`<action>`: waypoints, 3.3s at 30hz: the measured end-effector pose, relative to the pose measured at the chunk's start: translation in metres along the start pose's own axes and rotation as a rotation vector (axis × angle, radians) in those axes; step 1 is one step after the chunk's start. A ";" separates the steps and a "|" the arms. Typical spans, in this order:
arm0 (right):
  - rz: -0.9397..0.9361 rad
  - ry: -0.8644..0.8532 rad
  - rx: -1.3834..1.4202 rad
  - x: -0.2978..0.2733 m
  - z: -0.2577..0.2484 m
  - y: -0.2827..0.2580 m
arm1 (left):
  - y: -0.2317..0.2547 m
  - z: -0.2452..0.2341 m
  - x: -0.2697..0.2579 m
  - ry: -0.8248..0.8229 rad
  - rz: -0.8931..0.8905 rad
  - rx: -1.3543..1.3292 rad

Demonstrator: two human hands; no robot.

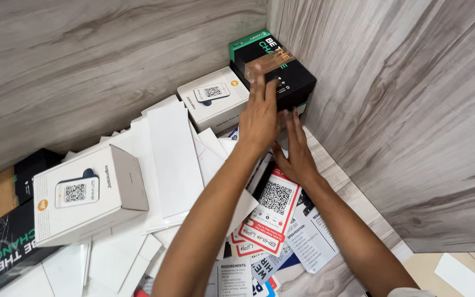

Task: The person sorts through a pile of white paper sheets and small product boxes on the floor. They move boxes to the side, then repeatedly pick up individual sheets, flip them, and place them into a separate stack.

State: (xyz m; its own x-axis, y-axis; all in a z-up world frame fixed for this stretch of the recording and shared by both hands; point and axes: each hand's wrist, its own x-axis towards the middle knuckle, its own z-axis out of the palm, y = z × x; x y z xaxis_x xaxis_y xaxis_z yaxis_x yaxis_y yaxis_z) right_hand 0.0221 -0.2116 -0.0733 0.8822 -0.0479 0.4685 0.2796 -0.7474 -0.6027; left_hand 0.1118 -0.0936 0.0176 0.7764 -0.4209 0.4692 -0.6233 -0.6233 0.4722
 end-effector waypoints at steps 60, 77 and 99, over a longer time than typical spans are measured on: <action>-0.498 -0.497 0.476 -0.078 0.066 -0.268 | -0.076 -0.385 -0.346 1.151 -0.748 -0.343; -0.420 -0.210 0.337 -0.080 0.022 -0.193 | -0.064 -0.254 -0.261 0.639 -0.688 -1.057; -0.259 0.395 0.204 -0.037 -0.022 -0.079 | 0.051 -0.071 -0.169 -0.062 -0.300 -0.792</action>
State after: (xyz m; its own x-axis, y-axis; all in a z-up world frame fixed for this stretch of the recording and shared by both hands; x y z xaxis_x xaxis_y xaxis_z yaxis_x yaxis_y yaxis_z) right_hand -0.0404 -0.1652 -0.0289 0.5744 -0.1545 0.8039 0.5728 -0.6256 -0.5296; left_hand -0.0583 -0.0078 0.0152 0.9085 -0.3610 0.2104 -0.2545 -0.0787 0.9639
